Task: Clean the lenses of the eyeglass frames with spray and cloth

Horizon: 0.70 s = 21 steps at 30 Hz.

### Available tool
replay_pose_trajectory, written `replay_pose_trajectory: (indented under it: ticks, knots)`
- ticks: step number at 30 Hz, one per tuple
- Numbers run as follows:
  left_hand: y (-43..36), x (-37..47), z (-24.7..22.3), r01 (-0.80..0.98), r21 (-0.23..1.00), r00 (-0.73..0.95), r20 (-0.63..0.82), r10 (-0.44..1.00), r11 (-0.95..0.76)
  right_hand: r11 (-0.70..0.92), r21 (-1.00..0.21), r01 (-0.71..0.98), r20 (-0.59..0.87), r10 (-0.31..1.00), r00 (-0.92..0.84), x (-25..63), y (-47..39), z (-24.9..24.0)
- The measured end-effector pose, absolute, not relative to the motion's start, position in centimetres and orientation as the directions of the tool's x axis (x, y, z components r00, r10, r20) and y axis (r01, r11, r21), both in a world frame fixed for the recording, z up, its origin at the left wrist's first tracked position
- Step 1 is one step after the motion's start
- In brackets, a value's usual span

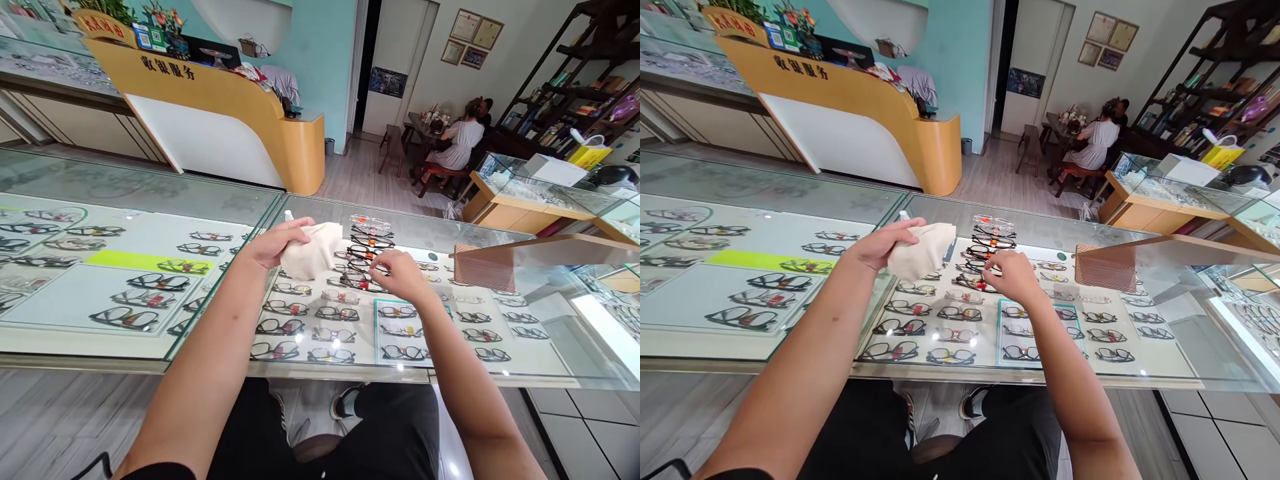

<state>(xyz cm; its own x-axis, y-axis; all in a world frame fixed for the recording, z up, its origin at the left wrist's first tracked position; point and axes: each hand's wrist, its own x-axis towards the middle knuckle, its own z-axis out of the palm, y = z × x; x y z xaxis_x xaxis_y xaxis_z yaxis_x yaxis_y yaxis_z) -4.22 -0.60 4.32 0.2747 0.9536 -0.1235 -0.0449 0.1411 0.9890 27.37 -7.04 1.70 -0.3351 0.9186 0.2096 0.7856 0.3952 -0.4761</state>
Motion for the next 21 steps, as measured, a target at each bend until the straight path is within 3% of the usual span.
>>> replay_pose_trajectory:
  ticks: [4, 7, 11, 15, 18, 21]
  knots:
    - [-0.2, -4.8, 4.4, -0.019, 0.975, 0.373, -0.198, 0.907, 0.221, 0.375, -0.312, 0.873, 0.074, 0.926, -0.371, 26.5, -7.2, 0.8]
    - [-0.4, -4.8, 4.4, 0.122, 0.963, 0.454, -0.269, 0.849, 0.24, 0.381, -0.29, 0.878, 0.05, 0.922, -0.384, 26.0, -7.1, 0.1]
    - [-0.5, -4.8, 4.1, 0.364, 0.912, 0.487, -0.36, 0.796, 0.189, 0.392, -0.399, 0.829, 0.025, 0.908, -0.417, 26.8, -7.0, 0.3]
    - [-0.6, -4.8, 3.7, 0.679, 0.726, 0.291, -0.403, 0.868, 0.11, 0.297, -0.629, 0.718, -0.083, 0.893, -0.443, 28.6, -7.1, 1.6]
    - [-1.2, -4.3, 3.7, 0.786, 0.616, 0.159, -0.277, 0.948, 0.047, 0.251, -0.775, 0.58, -0.031, 0.901, -0.432, 29.0, -7.2, 2.3]
    - [-2.3, -2.6, 4.1, 0.728, 0.667, 0.169, 0.046, 0.984, -0.157, 0.318, -0.834, 0.45, 0.2, 0.936, -0.29, 28.2, -7.3, 2.2]
